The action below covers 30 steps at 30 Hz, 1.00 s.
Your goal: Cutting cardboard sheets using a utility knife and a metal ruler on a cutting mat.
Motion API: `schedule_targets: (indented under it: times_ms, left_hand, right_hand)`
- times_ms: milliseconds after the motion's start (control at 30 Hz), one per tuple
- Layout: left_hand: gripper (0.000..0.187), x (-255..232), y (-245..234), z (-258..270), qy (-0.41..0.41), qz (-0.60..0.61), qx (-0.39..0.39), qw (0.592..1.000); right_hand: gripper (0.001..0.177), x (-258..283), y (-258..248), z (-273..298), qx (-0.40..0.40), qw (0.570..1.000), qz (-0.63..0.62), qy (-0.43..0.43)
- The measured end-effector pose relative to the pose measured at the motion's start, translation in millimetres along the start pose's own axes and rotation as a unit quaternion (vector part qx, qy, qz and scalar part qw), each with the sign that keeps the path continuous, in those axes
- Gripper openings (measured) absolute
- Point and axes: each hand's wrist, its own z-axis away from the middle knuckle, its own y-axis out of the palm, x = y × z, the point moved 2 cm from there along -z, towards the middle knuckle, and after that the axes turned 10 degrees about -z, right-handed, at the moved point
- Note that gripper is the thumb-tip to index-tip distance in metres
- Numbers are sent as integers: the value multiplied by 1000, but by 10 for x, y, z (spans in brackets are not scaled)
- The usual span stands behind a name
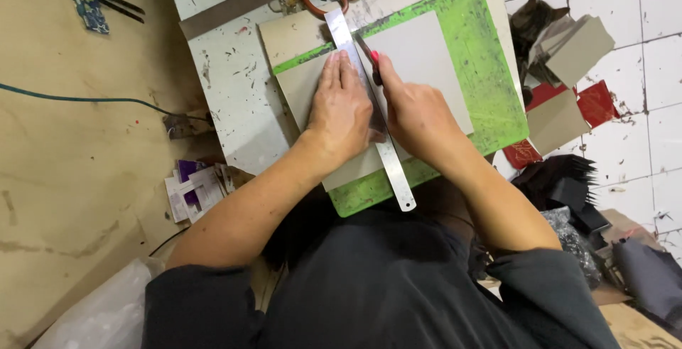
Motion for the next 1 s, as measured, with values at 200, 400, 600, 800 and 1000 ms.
schedule_targets:
  times_ms: [200,400,600,800,1000]
  left_hand:
    - [124,42,-111,123,-17,87,-104,991]
    - [133,17,-25,83,8,-21,-25,999]
    - [135,128,-183,74,45,-31,42,998]
    - [133,189,-329,138,55,-47,73,995]
    - [142,81,-149,49,26,-28,28,999]
  right_hand:
    - [64,111,-125,-167,72,997,11,7]
    - [75,287,-111,391,64,994,-83,-19]
    - [98,415,-21,1772,216,949,-45,226]
    - [98,251,-169,1964,226,961,-1,162]
    - [74,513,-477,778,19,998,-11,55]
